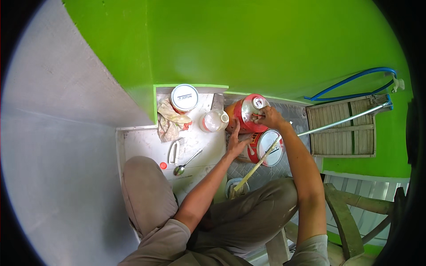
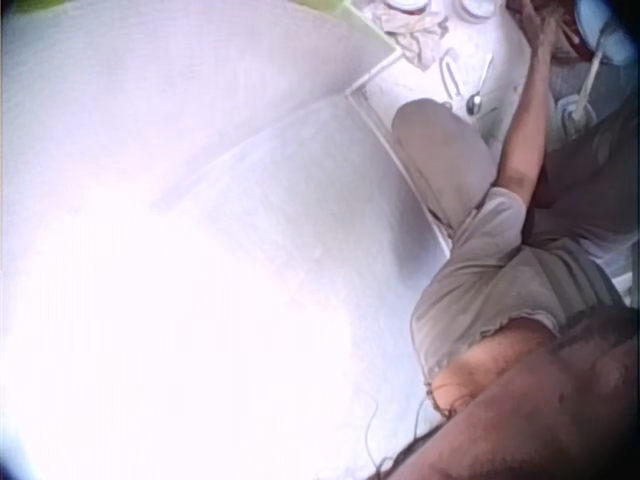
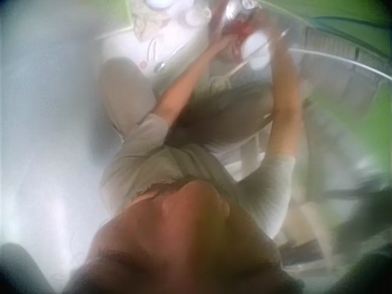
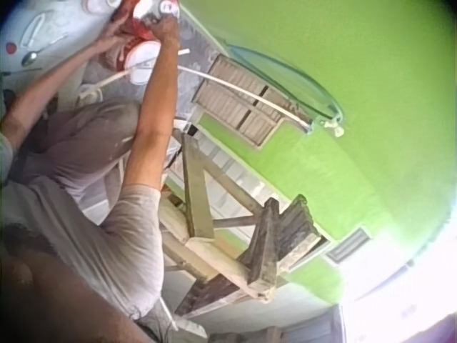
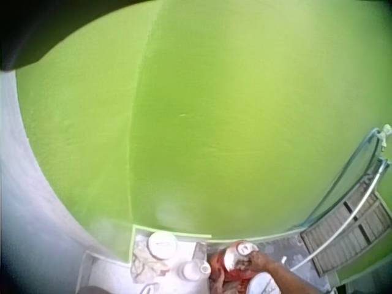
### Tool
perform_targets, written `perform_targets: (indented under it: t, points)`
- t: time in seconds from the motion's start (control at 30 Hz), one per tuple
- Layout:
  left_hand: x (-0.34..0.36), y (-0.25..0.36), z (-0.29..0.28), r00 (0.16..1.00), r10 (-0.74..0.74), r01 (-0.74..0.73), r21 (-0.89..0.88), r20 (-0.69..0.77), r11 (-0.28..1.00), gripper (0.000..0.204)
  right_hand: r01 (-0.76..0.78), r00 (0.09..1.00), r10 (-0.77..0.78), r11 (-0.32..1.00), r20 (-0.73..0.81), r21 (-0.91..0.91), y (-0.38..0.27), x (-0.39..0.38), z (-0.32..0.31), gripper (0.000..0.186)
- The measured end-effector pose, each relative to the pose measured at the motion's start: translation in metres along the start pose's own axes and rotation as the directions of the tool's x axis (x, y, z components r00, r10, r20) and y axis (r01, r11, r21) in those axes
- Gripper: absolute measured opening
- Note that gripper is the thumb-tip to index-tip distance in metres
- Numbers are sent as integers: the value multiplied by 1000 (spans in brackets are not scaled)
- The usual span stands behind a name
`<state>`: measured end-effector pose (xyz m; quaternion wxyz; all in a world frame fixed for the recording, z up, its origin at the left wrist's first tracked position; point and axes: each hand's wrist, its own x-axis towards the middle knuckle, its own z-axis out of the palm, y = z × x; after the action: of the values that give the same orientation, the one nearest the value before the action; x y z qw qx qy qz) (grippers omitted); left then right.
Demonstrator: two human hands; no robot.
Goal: The person sits on the floor and mixes red and orange liquids from jars and cans into a container using a spoon and cleans the tools with a cloth.
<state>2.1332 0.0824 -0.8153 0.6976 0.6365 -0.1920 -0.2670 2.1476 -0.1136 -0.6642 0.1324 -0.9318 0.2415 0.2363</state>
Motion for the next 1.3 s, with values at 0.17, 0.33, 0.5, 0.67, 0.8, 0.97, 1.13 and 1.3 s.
perform_targets:
  t: [0.17, 0.33, 0.5, 0.67, 0.8, 0.97, 1.13, 1.3]
  points:
    - [-3, 37, -7, 987, 159, -162, 133, 36, 978, 112, 88, 982, -91, 996, -163, -29, 24, 7, 15, 45]
    - [22, 75, -7, 948, 266, -317, 531, 172, 786, 113, 234, 947, -236, 972, -216, -33, 37, 11, 21, 29]
    - [28, 76, 5, 940, 172, -342, 799, 296, 494, 118, 212, 960, -207, 977, -190, 10, 33, 4, 14, 30]
    - [-9, 84, 8, 906, 125, -401, 730, 404, 554, 107, 69, 997, -69, 998, -30, -6, 19, 3, 4, 40]
    - [-5, 100, 2, 905, 166, -411, 699, 393, 586, 86, 31, 999, -33, 998, -35, -47, 11, -6, -3, 51]
    - [-8, 125, -20, 816, 239, -450, 319, 526, 834, 49, 72, 997, -72, 993, 4, -95, -3, -11, -10, 52]
    - [-29, 137, -50, 921, 341, -367, 128, 187, 921, 26, -160, 735, 268, 961, -623, 224, -37, -9, -24, 40]
    - [-33, 110, -137, 833, 264, -101, 335, -486, 937, 16, 54, 744, 301, 863, -596, 502, -96, 1, -68, 42]
